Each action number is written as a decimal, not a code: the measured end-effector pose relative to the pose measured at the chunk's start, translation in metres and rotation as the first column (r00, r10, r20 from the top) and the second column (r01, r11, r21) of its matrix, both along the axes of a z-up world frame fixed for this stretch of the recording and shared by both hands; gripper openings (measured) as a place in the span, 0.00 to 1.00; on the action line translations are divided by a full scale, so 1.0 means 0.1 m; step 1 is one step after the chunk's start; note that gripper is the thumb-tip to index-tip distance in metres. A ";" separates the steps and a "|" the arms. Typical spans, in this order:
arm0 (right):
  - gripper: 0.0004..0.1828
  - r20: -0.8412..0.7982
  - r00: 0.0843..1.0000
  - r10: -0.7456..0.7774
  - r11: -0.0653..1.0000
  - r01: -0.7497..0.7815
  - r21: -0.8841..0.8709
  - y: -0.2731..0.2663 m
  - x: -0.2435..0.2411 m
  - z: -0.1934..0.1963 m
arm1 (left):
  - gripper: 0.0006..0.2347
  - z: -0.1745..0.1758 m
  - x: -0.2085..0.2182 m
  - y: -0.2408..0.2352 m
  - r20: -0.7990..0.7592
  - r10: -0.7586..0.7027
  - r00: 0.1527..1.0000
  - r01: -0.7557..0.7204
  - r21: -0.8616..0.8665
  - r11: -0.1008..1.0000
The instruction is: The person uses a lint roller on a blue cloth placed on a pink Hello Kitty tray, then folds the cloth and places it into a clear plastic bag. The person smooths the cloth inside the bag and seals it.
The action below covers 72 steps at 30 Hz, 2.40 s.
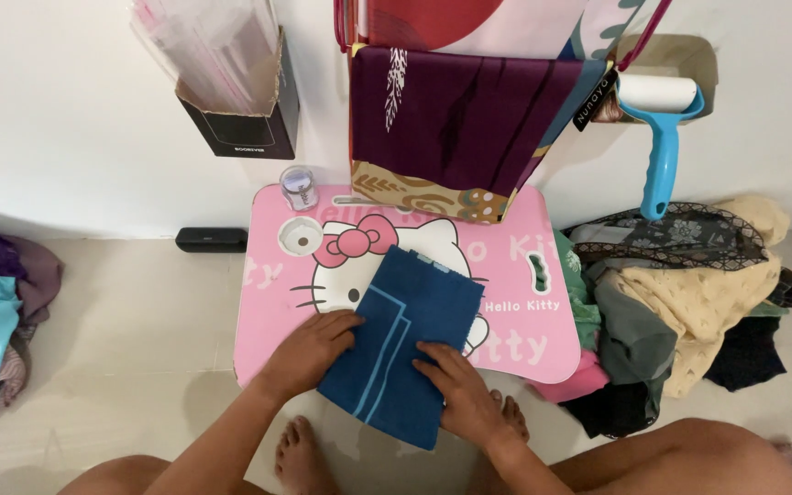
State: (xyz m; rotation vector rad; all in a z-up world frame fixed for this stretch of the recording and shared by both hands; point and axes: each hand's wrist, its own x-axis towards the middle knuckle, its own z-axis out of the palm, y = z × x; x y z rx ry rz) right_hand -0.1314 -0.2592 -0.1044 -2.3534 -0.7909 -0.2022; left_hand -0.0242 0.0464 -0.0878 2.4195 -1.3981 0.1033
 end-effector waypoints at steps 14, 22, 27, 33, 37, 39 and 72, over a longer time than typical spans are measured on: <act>0.24 -0.380 0.908 -0.177 0.875 0.322 0.362 -0.22 -0.04 -0.23 | 0.09 0.25 0.30 -0.23 -0.571 0.140 0.809 -0.253 -0.122 0.960; 0.07 -0.628 0.720 -0.297 0.522 0.673 0.525 -0.24 0.41 0.11 | 0.12 -0.22 0.73 -0.56 -0.622 0.502 0.601 -0.506 0.191 0.842; 0.12 -0.812 0.430 -0.394 0.325 0.892 0.315 -0.37 0.54 -0.27 | 0.16 0.09 0.66 -0.69 -0.620 0.546 0.563 -0.560 0.199 0.804; 0.12 -0.813 0.388 -0.433 0.311 0.911 0.270 -0.23 0.51 -0.06 | 0.19 0.14 0.60 -0.69 -0.660 0.554 0.507 -0.584 0.210 0.784; 0.12 -0.810 0.370 -0.455 0.328 0.915 0.234 -0.15 0.47 0.20 | 0.20 0.09 0.60 -0.68 -0.666 0.542 0.513 -0.587 0.189 0.788; 0.16 -0.785 0.430 -0.445 0.378 0.886 0.270 -0.20 0.45 0.08 | 0.19 0.13 0.57 -0.65 -0.697 0.517 0.498 -0.604 0.149 0.783; 0.31 -0.060 0.858 -0.509 0.831 0.473 -0.293 0.31 0.65 0.03 | 0.22 -0.19 0.05 -1.19 0.086 0.285 0.955 -0.273 -0.129 0.953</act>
